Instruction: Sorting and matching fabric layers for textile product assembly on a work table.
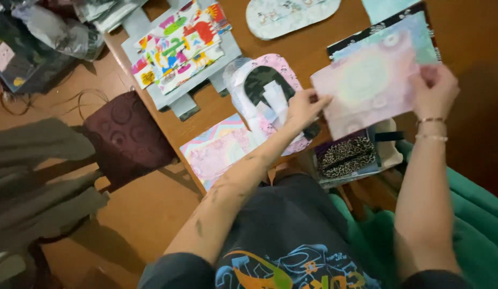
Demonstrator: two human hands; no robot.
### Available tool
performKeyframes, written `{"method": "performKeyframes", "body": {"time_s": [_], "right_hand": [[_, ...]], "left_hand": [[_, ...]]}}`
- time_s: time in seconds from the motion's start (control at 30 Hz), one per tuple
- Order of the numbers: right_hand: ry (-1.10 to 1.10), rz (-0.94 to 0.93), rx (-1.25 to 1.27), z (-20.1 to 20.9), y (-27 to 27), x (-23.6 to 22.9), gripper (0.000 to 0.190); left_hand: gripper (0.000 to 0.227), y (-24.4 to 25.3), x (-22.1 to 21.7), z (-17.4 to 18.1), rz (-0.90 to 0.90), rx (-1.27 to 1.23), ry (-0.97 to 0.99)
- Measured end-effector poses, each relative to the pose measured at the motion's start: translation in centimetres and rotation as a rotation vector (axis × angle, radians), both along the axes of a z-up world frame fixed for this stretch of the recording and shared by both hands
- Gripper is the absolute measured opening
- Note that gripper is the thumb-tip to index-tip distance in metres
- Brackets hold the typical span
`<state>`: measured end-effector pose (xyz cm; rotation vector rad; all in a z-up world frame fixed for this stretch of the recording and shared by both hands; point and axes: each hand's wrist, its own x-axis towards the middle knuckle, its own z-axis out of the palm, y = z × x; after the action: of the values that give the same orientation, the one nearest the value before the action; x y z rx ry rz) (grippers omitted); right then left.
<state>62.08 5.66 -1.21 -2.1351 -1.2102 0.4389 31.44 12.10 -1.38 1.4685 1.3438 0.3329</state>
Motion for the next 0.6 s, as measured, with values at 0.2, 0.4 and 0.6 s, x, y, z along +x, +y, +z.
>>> {"method": "performKeyframes", "body": {"time_s": [0.2,0.4,0.6], "right_hand": [[-0.161,-0.034,0.142,-6.8,3.6,7.9,0.023],[-0.206,-0.104,0.081,-6.4,5.0,6.6,0.029],[-0.415,0.272,0.003,0.3,4.9,-3.9,0.073]], "left_hand": [[0.032,4.1,7.6,0.8,0.164,-0.244,0.097],[0.035,5.0,8.9,-1.0,0.173,-0.169,0.146],[0.042,3.5,7.3,-0.5,0.206,-0.094,0.076]]}}
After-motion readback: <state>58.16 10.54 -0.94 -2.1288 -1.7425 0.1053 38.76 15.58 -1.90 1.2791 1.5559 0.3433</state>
